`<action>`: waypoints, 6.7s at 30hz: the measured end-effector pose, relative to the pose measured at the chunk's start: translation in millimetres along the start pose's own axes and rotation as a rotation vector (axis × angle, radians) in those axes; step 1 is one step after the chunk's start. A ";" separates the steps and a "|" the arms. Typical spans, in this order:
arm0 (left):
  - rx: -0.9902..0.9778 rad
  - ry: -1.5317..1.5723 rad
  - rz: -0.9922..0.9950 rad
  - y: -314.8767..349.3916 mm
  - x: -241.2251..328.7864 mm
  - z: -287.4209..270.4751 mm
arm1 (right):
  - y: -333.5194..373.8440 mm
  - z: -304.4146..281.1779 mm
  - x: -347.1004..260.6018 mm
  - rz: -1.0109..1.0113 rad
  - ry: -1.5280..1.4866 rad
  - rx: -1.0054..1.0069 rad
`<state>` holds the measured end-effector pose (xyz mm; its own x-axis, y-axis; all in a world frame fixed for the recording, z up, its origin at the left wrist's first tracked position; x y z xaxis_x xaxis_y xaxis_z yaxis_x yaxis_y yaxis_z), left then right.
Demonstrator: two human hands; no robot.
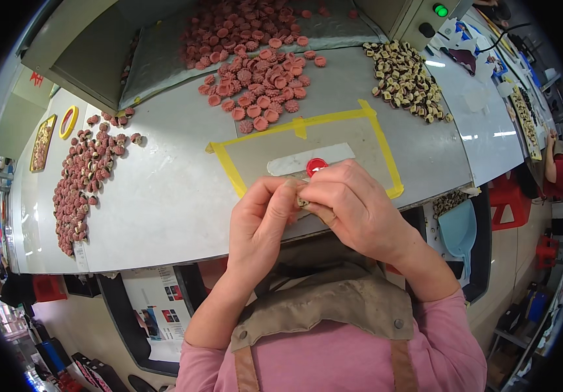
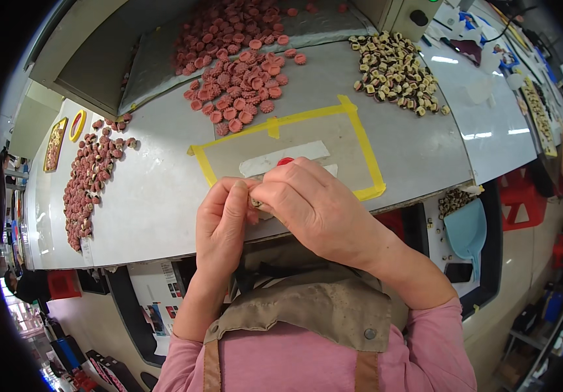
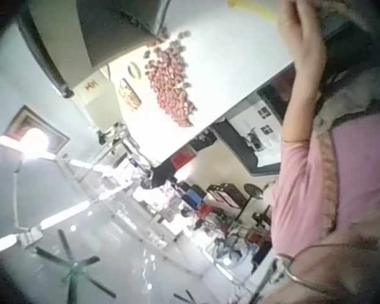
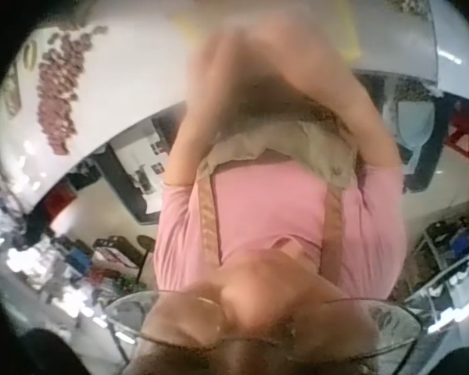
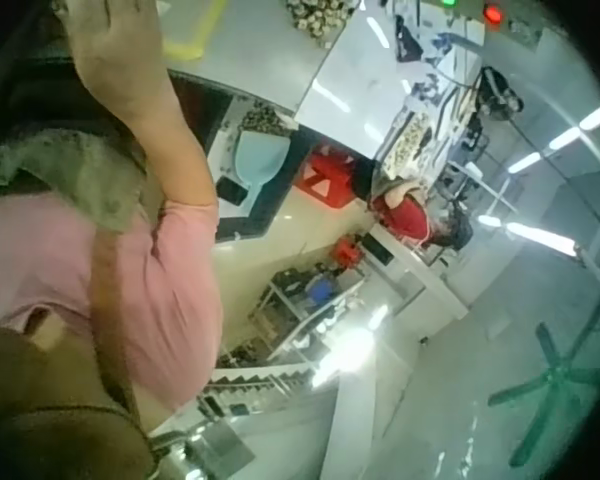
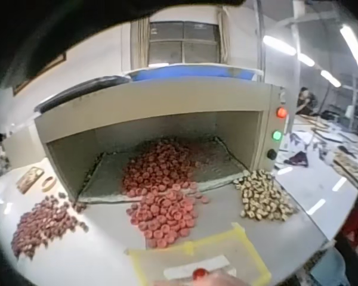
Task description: The person assembles small craft pieces by dipping parts into glue and pressing them together by hand, placing the assembled pieces onto the table.
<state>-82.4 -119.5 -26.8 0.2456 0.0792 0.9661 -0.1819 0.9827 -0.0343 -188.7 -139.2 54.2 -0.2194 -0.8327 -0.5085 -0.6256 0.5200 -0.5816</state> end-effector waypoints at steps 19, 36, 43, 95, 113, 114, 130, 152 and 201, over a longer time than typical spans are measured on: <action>-0.028 -0.110 0.159 3.1 4.7 14.2 | 22.4 11.6 31.4 0.224 -0.272 -0.052; -0.054 -1.213 0.476 -10.3 60.8 -30.3 | 12.8 -29.6 57.5 0.263 0.033 -0.043; 0.307 -1.724 0.523 -47.2 98.9 -159.3 | -18.9 -81.0 148.3 0.281 0.457 0.023; 0.036 0.201 -0.111 6.3 -3.7 -19.5 | -13.4 -4.6 42.4 0.169 0.205 -0.129; 0.039 0.274 -0.071 6.4 -1.7 -21.4 | -17.6 10.4 43.2 0.157 0.263 -0.339; 0.046 0.279 -0.078 6.9 -2.6 -21.6 | -17.2 10.6 42.3 0.155 0.263 -0.340; 0.034 0.154 -0.010 5.4 -1.1 -17.8 | -13.7 18.5 41.0 0.131 0.316 -0.306; 0.070 -0.079 0.203 7.8 12.0 -5.5 | 14.3 18.6 37.1 0.351 -0.372 0.000; -0.075 -1.152 0.484 -81.3 52.2 -33.5 | 2.0 -69.0 106.4 0.434 0.194 -0.159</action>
<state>-22.9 -189.7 17.8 -0.8127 0.2799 0.5110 0.0433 0.9036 -0.4262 -264.9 -239.9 42.8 -0.6106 -0.5735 -0.5462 -0.5483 0.8038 -0.2309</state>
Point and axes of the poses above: each hand's wrist, its own y-axis away from the middle knuckle, its own z-axis out of the palm, x = y × z, the point moved 10 cm from there along -y, towards the middle knuckle, and after that the axes turned 6 degrees about z, right-handed, at the moved point
